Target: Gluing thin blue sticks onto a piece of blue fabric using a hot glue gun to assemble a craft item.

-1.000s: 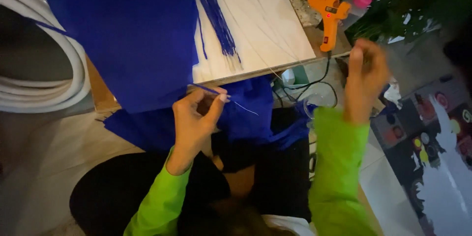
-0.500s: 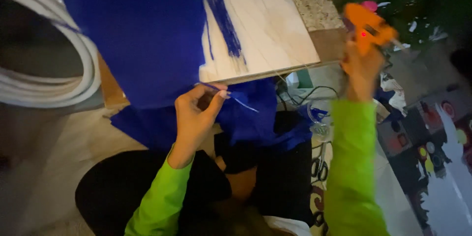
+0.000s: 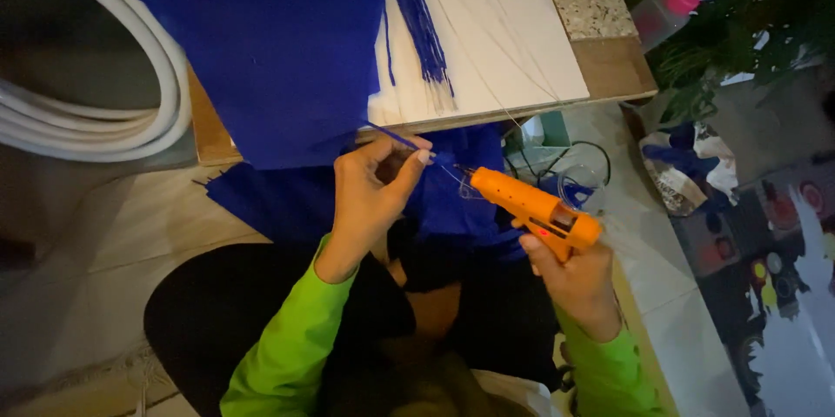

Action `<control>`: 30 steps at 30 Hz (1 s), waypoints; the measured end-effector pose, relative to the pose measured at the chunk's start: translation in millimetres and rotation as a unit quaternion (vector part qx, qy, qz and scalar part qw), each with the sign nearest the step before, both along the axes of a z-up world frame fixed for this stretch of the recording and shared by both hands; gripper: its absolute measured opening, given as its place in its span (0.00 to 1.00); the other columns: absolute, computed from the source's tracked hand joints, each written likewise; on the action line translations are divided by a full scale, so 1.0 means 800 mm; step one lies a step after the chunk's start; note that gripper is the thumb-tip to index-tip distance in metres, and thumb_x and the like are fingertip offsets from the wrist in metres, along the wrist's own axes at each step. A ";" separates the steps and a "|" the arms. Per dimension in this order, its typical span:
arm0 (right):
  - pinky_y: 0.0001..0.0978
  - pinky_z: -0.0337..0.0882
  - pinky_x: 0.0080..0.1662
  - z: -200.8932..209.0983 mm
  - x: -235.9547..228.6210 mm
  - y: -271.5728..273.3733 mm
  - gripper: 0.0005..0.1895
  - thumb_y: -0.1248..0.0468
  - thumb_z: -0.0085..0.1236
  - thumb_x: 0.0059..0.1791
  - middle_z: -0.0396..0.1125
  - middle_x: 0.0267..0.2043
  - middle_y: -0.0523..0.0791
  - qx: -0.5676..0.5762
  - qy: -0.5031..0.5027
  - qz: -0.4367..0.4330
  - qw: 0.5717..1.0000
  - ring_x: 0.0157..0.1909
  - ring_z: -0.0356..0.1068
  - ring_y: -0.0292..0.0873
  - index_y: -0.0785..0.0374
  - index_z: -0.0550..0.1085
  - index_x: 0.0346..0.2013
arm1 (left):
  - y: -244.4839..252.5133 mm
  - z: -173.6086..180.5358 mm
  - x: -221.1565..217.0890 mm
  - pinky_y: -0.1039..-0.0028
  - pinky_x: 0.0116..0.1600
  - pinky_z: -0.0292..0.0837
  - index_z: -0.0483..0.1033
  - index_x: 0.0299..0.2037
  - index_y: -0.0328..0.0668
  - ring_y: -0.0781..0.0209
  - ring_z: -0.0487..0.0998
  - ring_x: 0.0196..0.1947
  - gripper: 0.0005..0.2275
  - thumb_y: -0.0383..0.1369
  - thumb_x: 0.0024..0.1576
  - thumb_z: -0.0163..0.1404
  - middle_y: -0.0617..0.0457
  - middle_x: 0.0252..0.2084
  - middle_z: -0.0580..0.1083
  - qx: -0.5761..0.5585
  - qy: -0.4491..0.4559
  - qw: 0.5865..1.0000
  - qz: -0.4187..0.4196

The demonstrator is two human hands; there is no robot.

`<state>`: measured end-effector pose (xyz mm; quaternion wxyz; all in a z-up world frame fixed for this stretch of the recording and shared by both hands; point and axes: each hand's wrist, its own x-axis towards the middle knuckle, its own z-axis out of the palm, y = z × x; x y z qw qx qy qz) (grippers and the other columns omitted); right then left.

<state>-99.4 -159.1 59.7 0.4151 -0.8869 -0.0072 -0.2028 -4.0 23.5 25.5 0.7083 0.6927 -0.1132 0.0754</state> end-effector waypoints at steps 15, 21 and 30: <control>0.19 0.61 0.18 -0.010 0.001 -0.002 0.07 0.68 0.56 0.40 0.58 0.05 0.40 -0.017 -0.039 0.058 0.997 0.08 0.58 0.33 0.66 0.71 0.17 | 0.002 0.003 -0.004 0.72 0.34 0.71 0.76 0.29 0.36 0.60 0.76 0.28 0.03 0.24 0.50 0.50 0.47 0.26 0.76 -0.010 -0.066 0.998 -0.018; 0.22 0.59 0.17 -0.008 -0.006 -0.001 0.13 0.66 0.58 0.40 0.58 0.05 0.43 -0.063 -0.040 0.029 0.997 0.08 0.57 0.36 0.65 0.66 0.14 | 0.004 0.008 -0.004 0.74 0.31 0.70 0.76 0.28 0.35 0.60 0.76 0.27 0.02 0.23 0.49 0.50 0.48 0.25 0.75 -0.009 -0.070 0.997 -0.010; 0.22 0.59 0.18 -0.014 -0.012 -0.003 0.14 0.65 0.58 0.41 0.59 0.06 0.44 -0.059 -0.041 0.012 0.997 0.09 0.59 0.37 0.65 0.65 0.14 | 0.003 0.005 -0.006 0.74 0.30 0.70 0.76 0.28 0.36 0.60 0.76 0.25 0.02 0.24 0.49 0.50 0.48 0.24 0.76 -0.007 -0.072 0.997 -0.012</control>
